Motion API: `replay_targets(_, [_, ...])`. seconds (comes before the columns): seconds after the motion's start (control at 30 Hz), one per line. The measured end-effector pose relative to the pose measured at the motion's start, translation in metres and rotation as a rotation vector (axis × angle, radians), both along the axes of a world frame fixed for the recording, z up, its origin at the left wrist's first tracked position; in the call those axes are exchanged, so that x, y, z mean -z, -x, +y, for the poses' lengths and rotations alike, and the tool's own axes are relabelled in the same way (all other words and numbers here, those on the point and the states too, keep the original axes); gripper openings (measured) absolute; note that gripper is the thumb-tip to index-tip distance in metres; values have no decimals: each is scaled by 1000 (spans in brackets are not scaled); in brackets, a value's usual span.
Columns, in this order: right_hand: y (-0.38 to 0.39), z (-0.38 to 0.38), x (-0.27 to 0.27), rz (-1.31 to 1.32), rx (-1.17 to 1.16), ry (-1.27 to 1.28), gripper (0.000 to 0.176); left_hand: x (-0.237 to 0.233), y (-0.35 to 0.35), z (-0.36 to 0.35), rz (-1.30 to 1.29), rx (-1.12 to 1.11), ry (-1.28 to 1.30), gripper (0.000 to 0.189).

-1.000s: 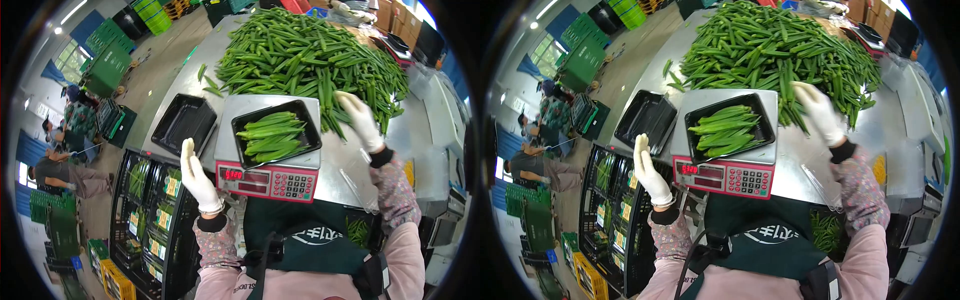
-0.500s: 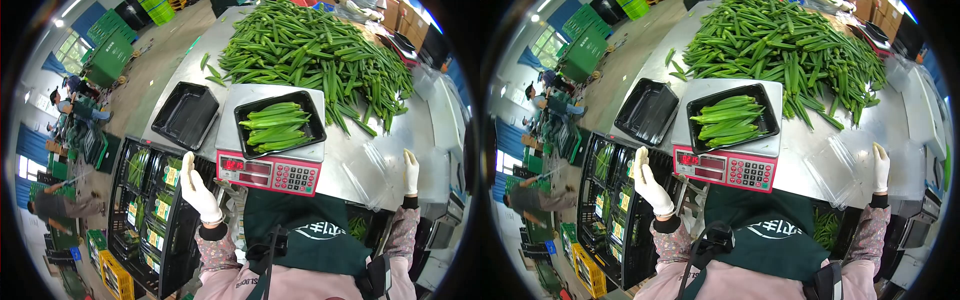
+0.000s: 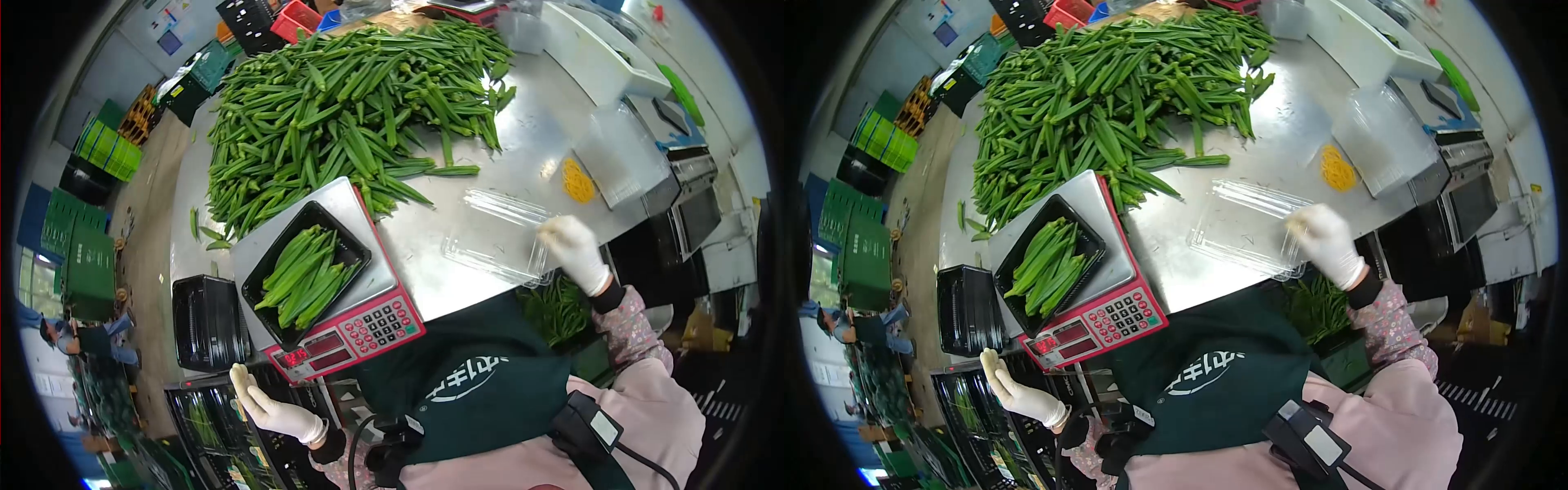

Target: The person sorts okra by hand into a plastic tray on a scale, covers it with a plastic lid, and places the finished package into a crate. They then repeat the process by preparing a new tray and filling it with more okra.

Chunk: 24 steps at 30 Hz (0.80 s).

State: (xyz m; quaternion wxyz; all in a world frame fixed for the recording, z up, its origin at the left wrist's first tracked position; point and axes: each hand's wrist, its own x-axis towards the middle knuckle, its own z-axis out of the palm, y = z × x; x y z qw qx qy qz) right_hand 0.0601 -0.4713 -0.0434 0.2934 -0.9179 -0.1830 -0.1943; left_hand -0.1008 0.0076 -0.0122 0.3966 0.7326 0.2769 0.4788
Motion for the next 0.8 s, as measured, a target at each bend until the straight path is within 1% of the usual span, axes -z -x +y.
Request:
replay_targets(0.03, [7, 16, -2, 35, -75, 55, 10, -1, -2, -2, -4, 14, -8, 39])
replay_targets(0.07, [10, 23, -1, 100, -202, 156, 16, -3, -3, -5, -8, 25, -16, 39])
replay_targets(0.13, [17, 43, 1, 205, -188, 199, 18, -6, -6, -10, -5, 32, -17, 39])
replay_targets(0.27, [7, 39, 21, 252, -257, 208, 17, -8, -3, -15, -18, 35, -7, 38])
replay_targets(0.33, [3, 33, 27, 325, -286, 188, 15, -8, 0, -16, -32, 29, 8, 38])
replay_targets(0.37, [2, 31, 32, 248, -314, 211, 14, -6, 2, -15, -30, 33, 15, 38])
replay_targets(0.4, [2, 33, 29, 245, -319, 213, 14, -4, 4, -15, -27, 35, 23, 37])
replay_targets(0.47, [5, 42, 18, 39, -86, 210, 9, 1, 7, -12, -39, 47, 33, 37])
replay_targets(0.53, [4, 49, 4, -177, 15, 123, 11, 0, 5, -16, -54, 54, 40, 37])
replay_targets(0.57, [2, 51, -11, -250, 17, 107, 15, 1, 3, -18, -60, 75, 15, 36])
replay_targets(0.6, [1, 53, -23, -291, 6, 77, 15, 1, 1, -20, -67, 98, -8, 36])
replay_targets(0.67, [-1, 58, -46, -347, -39, 4, 15, -6, -7, -30, -79, 146, 51, 36])
replay_targets(0.7, [1, 62, -55, -334, -70, -56, 15, -9, -11, -36, -53, 187, 30, 36])
replay_targets(0.73, [4, 68, -67, -340, -85, -62, 15, -13, -16, -42, -27, 228, 9, 37])
replay_targets(0.8, [14, 84, -95, 28, -328, -308, 12, -28, -28, -56, 69, 396, -293, 47])
